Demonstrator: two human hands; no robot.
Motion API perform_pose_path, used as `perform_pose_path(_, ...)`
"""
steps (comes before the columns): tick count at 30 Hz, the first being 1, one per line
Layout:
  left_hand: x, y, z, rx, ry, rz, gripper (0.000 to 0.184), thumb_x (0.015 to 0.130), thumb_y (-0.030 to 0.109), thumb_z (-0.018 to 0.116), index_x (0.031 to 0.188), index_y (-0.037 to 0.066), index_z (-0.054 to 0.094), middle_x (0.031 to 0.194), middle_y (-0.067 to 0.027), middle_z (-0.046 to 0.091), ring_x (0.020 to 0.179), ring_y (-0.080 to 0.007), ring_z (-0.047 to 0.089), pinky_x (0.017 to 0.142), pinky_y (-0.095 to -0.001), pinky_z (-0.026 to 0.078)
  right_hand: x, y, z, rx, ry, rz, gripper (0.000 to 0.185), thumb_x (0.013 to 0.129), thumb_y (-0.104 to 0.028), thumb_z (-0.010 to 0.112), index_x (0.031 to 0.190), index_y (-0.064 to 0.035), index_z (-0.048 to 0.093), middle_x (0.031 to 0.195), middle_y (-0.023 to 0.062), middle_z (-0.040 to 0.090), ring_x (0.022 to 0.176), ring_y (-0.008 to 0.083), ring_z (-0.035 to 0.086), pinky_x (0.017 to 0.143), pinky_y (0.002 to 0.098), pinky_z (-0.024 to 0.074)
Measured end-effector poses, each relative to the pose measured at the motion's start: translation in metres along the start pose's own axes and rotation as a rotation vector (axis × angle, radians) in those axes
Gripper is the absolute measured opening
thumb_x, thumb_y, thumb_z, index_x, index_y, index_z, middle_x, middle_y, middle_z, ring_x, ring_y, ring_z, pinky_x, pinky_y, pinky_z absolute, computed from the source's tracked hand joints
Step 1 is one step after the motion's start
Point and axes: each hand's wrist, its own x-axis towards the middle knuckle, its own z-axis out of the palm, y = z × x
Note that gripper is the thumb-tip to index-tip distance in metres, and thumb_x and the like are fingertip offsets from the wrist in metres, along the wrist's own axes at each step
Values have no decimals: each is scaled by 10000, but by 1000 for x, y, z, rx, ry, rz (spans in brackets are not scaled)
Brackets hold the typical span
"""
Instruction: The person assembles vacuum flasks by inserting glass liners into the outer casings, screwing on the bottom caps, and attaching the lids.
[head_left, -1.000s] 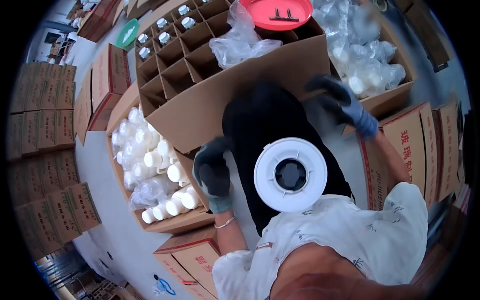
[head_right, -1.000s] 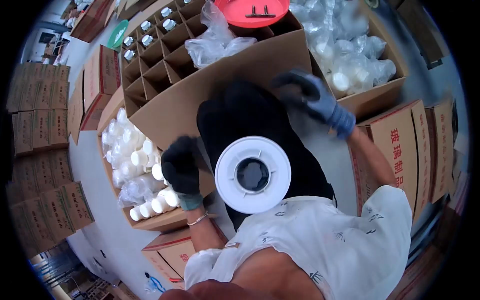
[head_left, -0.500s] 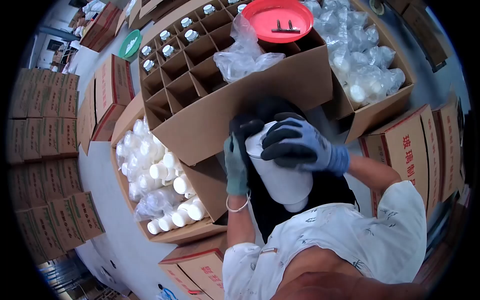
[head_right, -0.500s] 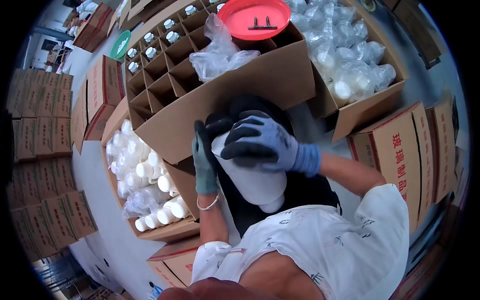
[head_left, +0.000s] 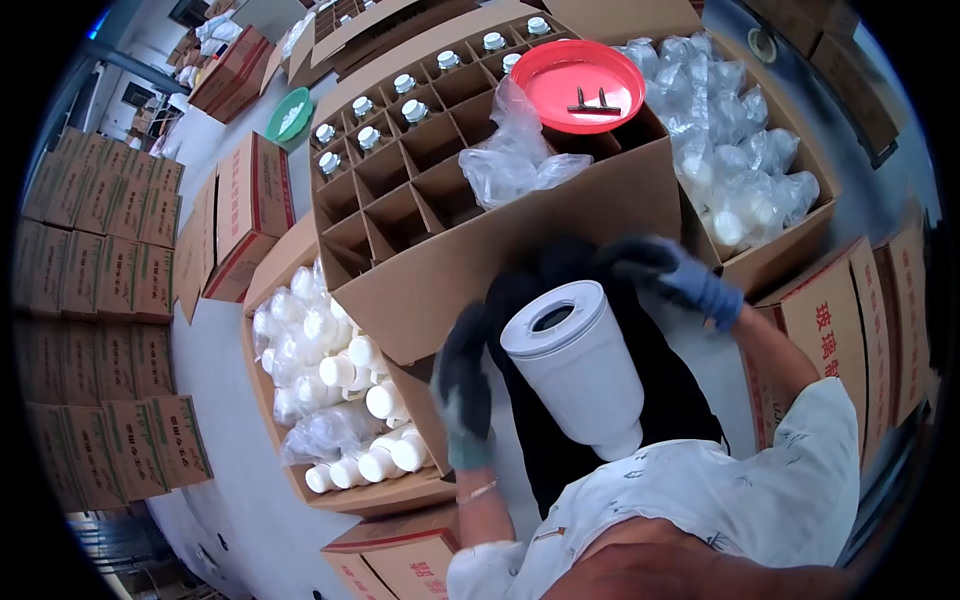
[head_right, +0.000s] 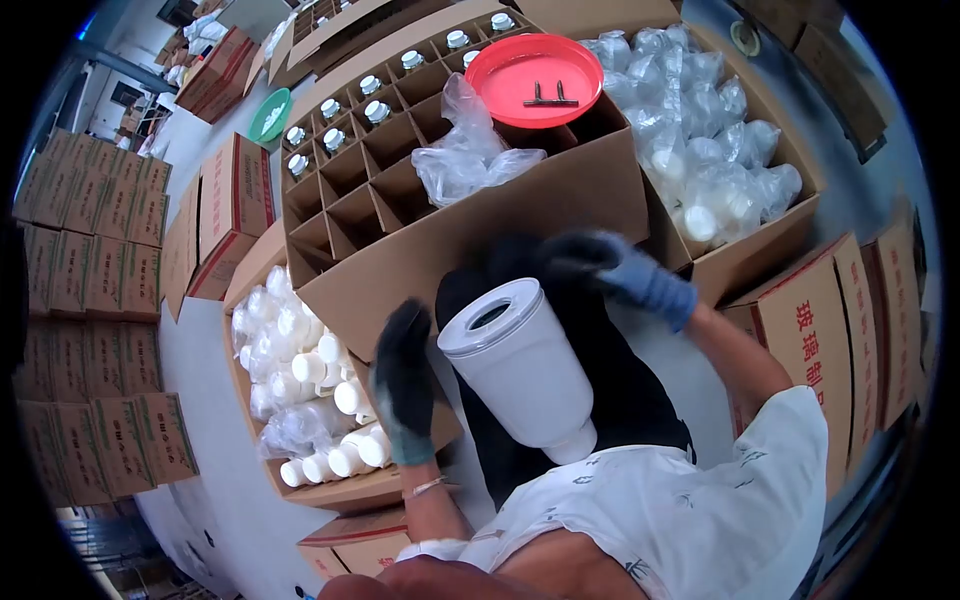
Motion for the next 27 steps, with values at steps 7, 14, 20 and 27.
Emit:
perform_pose_path(7, 49, 19, 27, 188, -372, 328, 827, 751, 305, 773, 1440, 47, 396, 1513, -206, 304, 1406, -347, 283, 1137, -429, 249, 41, -91, 33, -185, -4, -566, 559, 825, -283, 698, 1322, -96, 523, 1385, 170, 446, 1312, 383, 375, 1112, 461, 273)
perform_pose_path(14, 89, 12, 38, -534, 77, 48, 679, 959, 488, 407, 1441, 23, 290, 1396, -119, 435, 1246, -228, 450, 1061, -380, 372, 126, -72, 47, -263, -80, -822, 678, 797, -189, 706, 1403, -98, 416, 1492, 228, 262, 1355, 420, 313, 1090, 453, 326)
perform_pose_path(20, 107, -46, 14, 86, 80, 390, 651, 855, 271, 687, 1385, 14, 409, 1461, -197, 364, 1301, -329, 412, 1063, -414, 372, 153, -55, 55, 177, -214, -326, 567, 881, -173, 655, 1384, -31, 435, 1368, 136, 479, 1214, 237, 497, 1047, 365, 389)
perform_pose_path(27, 142, -27, 38, 782, 136, 698, 822, 718, 382, 784, 1420, 134, 436, 1478, -279, 297, 1350, -503, 286, 1089, -528, 294, 190, 30, 6, -183, -289, -610, 446, 926, -212, 598, 1316, -17, 507, 1236, 160, 576, 1075, 233, 579, 942, 356, 463)
